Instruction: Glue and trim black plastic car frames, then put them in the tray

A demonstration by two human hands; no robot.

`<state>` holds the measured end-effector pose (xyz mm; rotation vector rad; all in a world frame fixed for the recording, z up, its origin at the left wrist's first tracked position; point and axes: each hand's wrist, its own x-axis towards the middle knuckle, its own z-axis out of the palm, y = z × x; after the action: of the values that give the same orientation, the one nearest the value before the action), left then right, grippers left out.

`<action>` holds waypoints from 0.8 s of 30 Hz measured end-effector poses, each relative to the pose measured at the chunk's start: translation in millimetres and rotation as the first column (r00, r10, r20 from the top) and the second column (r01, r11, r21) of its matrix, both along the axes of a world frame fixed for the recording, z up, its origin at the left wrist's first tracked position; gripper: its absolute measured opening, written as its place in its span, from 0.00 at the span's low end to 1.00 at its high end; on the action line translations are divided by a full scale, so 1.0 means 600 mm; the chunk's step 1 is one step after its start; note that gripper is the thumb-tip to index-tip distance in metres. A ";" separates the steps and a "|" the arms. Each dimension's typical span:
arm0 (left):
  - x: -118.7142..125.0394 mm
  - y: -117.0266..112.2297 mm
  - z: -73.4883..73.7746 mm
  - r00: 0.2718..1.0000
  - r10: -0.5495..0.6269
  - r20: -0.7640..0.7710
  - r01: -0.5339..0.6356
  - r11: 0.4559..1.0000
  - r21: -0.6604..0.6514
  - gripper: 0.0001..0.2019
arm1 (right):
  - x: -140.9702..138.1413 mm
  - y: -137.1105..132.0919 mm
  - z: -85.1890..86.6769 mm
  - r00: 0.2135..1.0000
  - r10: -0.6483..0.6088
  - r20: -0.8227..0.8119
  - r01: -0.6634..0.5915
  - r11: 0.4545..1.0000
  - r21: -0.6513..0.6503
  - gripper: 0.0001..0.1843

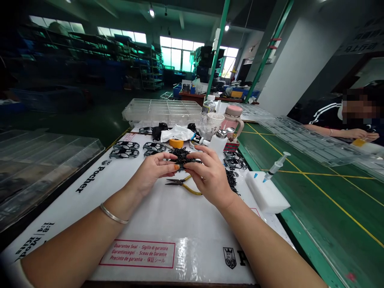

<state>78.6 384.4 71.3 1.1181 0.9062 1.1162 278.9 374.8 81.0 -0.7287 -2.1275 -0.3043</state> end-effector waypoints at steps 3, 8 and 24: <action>0.002 -0.002 0.001 1.000 -0.013 0.016 0.013 1.000 -0.019 0.26 | -0.002 -0.002 0.000 1.000 0.024 -0.016 -0.024 1.000 -0.001 0.08; 0.004 -0.005 0.000 0.999 -0.039 0.023 0.039 0.999 -0.034 0.25 | -0.001 -0.003 0.001 0.998 0.061 -0.022 -0.061 0.998 -0.006 0.08; 0.000 -0.005 0.005 0.998 -0.042 0.042 0.044 0.998 -0.050 0.27 | 0.001 0.001 -0.005 0.997 0.032 -0.063 -0.031 0.999 0.026 0.10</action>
<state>78.8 381.4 74.4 1.0643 0.8700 1.0718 279.6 375.5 77.9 -0.6815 -2.0697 -0.2863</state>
